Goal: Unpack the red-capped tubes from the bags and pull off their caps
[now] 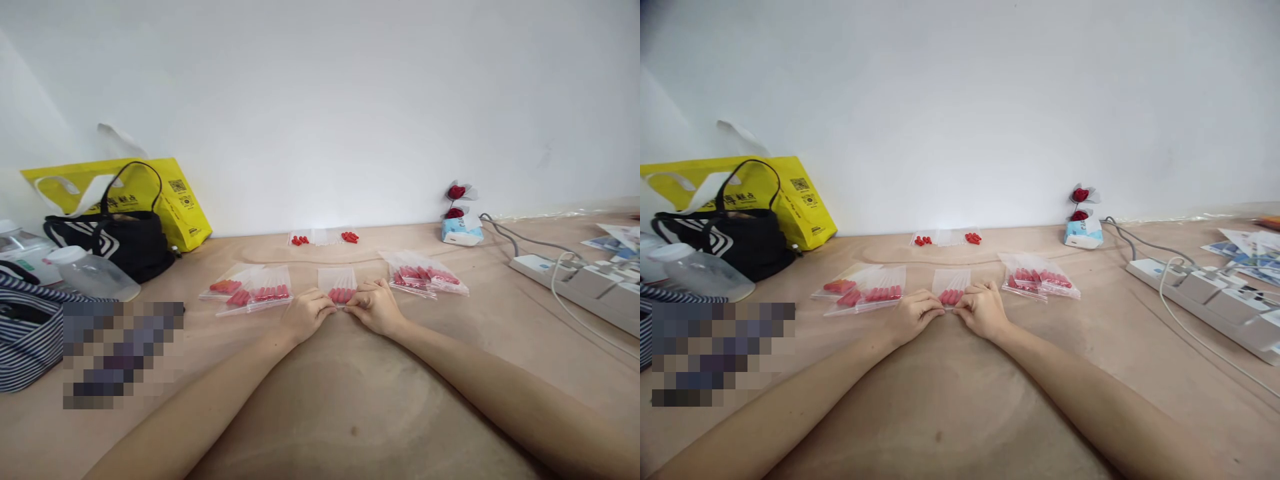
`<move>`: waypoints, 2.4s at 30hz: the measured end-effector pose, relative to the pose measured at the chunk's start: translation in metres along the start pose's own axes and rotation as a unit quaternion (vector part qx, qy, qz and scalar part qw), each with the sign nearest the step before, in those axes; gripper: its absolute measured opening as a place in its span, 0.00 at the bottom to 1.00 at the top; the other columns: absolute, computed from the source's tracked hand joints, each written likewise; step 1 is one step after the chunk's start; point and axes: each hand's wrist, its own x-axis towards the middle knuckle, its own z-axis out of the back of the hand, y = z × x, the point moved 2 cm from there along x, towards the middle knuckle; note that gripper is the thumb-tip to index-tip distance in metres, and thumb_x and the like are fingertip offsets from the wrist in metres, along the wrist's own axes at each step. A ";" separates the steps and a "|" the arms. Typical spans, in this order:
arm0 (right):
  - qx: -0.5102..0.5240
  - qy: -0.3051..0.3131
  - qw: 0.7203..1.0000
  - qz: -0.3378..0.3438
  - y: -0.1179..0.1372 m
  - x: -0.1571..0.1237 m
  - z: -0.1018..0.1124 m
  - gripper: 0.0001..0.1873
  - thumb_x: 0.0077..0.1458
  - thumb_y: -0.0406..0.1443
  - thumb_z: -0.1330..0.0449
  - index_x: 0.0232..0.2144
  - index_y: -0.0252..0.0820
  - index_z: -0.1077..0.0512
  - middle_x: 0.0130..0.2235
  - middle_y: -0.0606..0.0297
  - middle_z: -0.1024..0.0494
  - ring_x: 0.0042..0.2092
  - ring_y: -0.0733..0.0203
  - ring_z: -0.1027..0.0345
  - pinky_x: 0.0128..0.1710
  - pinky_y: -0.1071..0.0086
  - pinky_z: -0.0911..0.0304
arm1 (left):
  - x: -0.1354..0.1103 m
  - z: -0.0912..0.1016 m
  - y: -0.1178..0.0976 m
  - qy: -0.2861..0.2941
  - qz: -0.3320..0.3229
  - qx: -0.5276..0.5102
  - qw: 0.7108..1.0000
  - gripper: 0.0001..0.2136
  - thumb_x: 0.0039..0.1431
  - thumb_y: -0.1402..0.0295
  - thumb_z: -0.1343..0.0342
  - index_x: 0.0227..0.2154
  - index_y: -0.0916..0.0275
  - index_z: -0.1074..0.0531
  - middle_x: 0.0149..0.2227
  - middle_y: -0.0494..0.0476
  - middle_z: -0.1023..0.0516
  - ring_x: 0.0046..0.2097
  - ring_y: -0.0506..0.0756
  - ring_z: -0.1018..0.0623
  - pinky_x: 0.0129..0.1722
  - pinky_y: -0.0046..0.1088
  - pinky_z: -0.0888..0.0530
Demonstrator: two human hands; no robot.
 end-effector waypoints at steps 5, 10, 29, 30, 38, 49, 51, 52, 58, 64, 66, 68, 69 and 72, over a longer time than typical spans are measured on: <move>0.005 0.002 1.000 0.008 0.001 0.001 -0.001 0.11 0.45 0.46 0.40 0.27 0.46 0.27 0.28 0.68 0.27 0.34 0.64 0.37 0.36 0.67 0.55 | 0.001 -0.001 0.004 -0.006 0.036 -0.034 0.999 0.06 0.53 0.71 0.47 0.25 0.61 0.26 0.28 0.53 0.25 0.33 0.51 0.27 0.34 0.28 0.30; -0.014 0.018 1.000 0.009 0.007 0.002 -0.002 0.08 0.51 0.41 0.44 0.28 0.48 0.26 0.27 0.67 0.27 0.34 0.64 0.38 0.35 0.67 0.55 | 0.002 -0.004 0.009 0.002 0.049 -0.046 0.998 0.06 0.52 0.70 0.46 0.24 0.60 0.26 0.27 0.51 0.24 0.32 0.51 0.27 0.35 0.28 0.30; 0.096 -0.037 0.992 -0.067 0.003 0.002 -0.002 0.11 0.52 0.38 0.46 0.22 0.42 0.29 0.24 0.68 0.28 0.28 0.65 0.37 0.33 0.69 0.50 | 0.005 0.005 -0.002 -0.099 0.010 0.077 0.992 0.07 0.53 0.66 0.48 0.24 0.62 0.31 0.31 0.55 0.26 0.36 0.53 0.28 0.37 0.31 0.31; 0.093 -0.047 0.992 -0.074 0.002 0.002 -0.002 0.11 0.52 0.38 0.46 0.21 0.42 0.29 0.24 0.67 0.28 0.28 0.65 0.37 0.33 0.69 0.50 | 0.004 0.005 -0.004 -0.109 0.071 0.074 0.989 0.09 0.52 0.63 0.47 0.23 0.63 0.32 0.27 0.55 0.27 0.33 0.53 0.29 0.34 0.31 0.31; 0.071 -0.093 0.990 -0.076 0.004 0.000 -0.002 0.09 0.52 0.37 0.46 0.25 0.43 0.28 0.24 0.69 0.28 0.29 0.66 0.37 0.35 0.68 0.55 | 0.008 -0.009 -0.007 -0.012 0.426 -0.382 0.820 0.19 0.42 0.51 0.44 0.29 0.65 0.29 0.27 0.53 0.27 0.22 0.47 0.30 0.22 0.24 0.32; 0.004 -0.058 0.997 -0.043 0.012 0.001 0.000 0.09 0.53 0.37 0.46 0.28 0.45 0.27 0.27 0.67 0.27 0.33 0.64 0.40 0.39 0.65 0.59 | 0.013 -0.017 0.001 -0.075 0.356 -0.337 0.869 0.15 0.46 0.56 0.45 0.23 0.65 0.28 0.27 0.53 0.26 0.35 0.53 0.29 0.38 0.30 0.32; -0.005 -0.052 0.997 -0.050 0.012 0.002 -0.001 0.08 0.53 0.38 0.46 0.30 0.47 0.26 0.28 0.67 0.27 0.34 0.63 0.40 0.39 0.65 0.60 | 0.012 -0.018 0.002 -0.082 0.341 -0.293 0.890 0.12 0.48 0.60 0.46 0.21 0.65 0.28 0.29 0.53 0.27 0.37 0.54 0.29 0.40 0.30 0.34; -0.008 -0.047 0.998 -0.049 0.013 0.002 -0.001 0.08 0.53 0.38 0.46 0.30 0.47 0.26 0.28 0.67 0.27 0.34 0.63 0.40 0.39 0.64 0.60 | 0.012 -0.019 0.003 -0.083 0.334 -0.271 0.899 0.11 0.49 0.62 0.47 0.21 0.64 0.28 0.30 0.54 0.27 0.38 0.54 0.30 0.41 0.30 0.34; -0.018 -0.044 0.998 -0.049 0.016 0.004 -0.001 0.11 0.53 0.36 0.47 0.23 0.43 0.28 0.26 0.67 0.27 0.33 0.65 0.41 0.39 0.64 0.60 | 0.011 -0.025 0.009 -0.059 0.312 -0.169 0.933 0.07 0.49 0.69 0.48 0.20 0.62 0.28 0.36 0.55 0.27 0.42 0.54 0.30 0.45 0.32 0.36; -0.028 -0.052 0.994 -0.095 0.021 0.006 -0.004 0.12 0.51 0.34 0.47 0.18 0.40 0.31 0.25 0.68 0.28 0.31 0.67 0.39 0.38 0.66 0.60 | 0.014 -0.023 0.002 -0.039 0.344 -0.092 0.934 0.07 0.49 0.71 0.48 0.18 0.61 0.29 0.42 0.54 0.27 0.46 0.56 0.31 0.48 0.37 0.38; -0.020 -0.054 0.992 -0.116 0.023 0.006 -0.006 0.12 0.50 0.34 0.47 0.18 0.40 0.31 0.25 0.69 0.28 0.32 0.67 0.38 0.37 0.66 0.60 | 0.014 -0.021 -0.001 -0.037 0.354 -0.074 0.931 0.07 0.49 0.70 0.49 0.19 0.61 0.29 0.43 0.54 0.27 0.47 0.57 0.32 0.49 0.39 0.40; -0.011 -0.051 0.990 -0.135 0.023 0.008 -0.007 0.12 0.50 0.34 0.47 0.18 0.40 0.31 0.24 0.69 0.28 0.31 0.67 0.38 0.37 0.67 0.60 | 0.013 -0.020 -0.004 -0.035 0.364 -0.059 0.929 0.07 0.50 0.70 0.49 0.19 0.61 0.29 0.44 0.54 0.27 0.48 0.58 0.33 0.49 0.41 0.41; -0.008 -0.050 0.988 -0.146 0.023 0.008 -0.007 0.12 0.50 0.34 0.47 0.17 0.40 0.31 0.24 0.69 0.28 0.31 0.67 0.38 0.36 0.67 0.60 | 0.012 -0.019 -0.006 -0.033 0.368 -0.054 0.928 0.08 0.49 0.70 0.50 0.19 0.61 0.30 0.45 0.54 0.28 0.49 0.58 0.33 0.50 0.42 0.42; 0.001 -0.050 0.978 -0.203 0.018 0.011 -0.008 0.13 0.50 0.33 0.48 0.17 0.40 0.30 0.24 0.69 0.27 0.30 0.68 0.38 0.35 0.67 0.59 | 0.011 -0.018 -0.012 -0.021 0.368 -0.045 0.928 0.09 0.48 0.72 0.50 0.16 0.61 0.31 0.45 0.53 0.28 0.50 0.59 0.35 0.51 0.43 0.44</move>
